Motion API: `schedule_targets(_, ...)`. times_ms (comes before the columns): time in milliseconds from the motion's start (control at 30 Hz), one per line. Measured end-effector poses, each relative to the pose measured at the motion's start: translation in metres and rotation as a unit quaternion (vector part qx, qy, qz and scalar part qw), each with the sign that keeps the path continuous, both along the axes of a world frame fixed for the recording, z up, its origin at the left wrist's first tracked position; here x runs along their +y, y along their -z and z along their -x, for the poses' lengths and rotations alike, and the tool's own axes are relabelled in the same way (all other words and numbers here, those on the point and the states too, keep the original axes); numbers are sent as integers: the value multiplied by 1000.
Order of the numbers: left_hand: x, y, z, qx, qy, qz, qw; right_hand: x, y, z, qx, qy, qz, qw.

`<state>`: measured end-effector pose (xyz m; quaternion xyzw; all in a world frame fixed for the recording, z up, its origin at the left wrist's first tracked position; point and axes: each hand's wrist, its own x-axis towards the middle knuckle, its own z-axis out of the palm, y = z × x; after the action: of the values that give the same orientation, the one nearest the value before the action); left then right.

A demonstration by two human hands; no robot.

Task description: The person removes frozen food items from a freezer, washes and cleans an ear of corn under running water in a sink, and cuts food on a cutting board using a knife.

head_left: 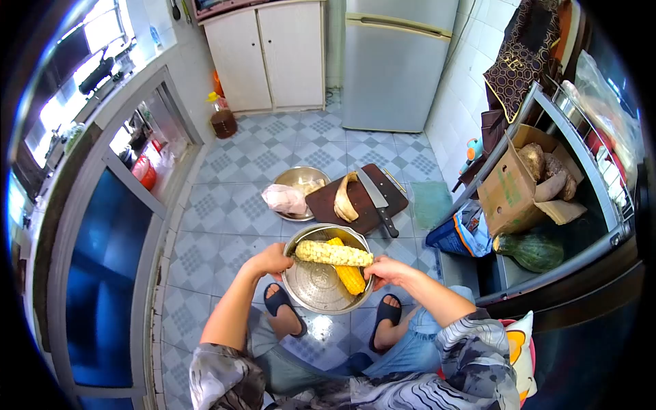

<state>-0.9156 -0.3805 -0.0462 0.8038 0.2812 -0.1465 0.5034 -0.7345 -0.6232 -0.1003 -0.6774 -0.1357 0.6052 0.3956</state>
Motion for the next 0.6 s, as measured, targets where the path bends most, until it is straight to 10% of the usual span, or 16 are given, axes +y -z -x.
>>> schedule_targets(200, -5, 17, -4, 18, -83, 67, 994, -7, -4, -1, -23, -6, 39, 999)
schedule_targets(367, -1, 11, 13, 36, -162, 77, 983, 4, -9, -46, -26, -285, -13, 958)
schedule_targets(600, 29, 11, 34, 2, -203, 62, 977, 52, 28, -90, -233, -148, 117, 954)
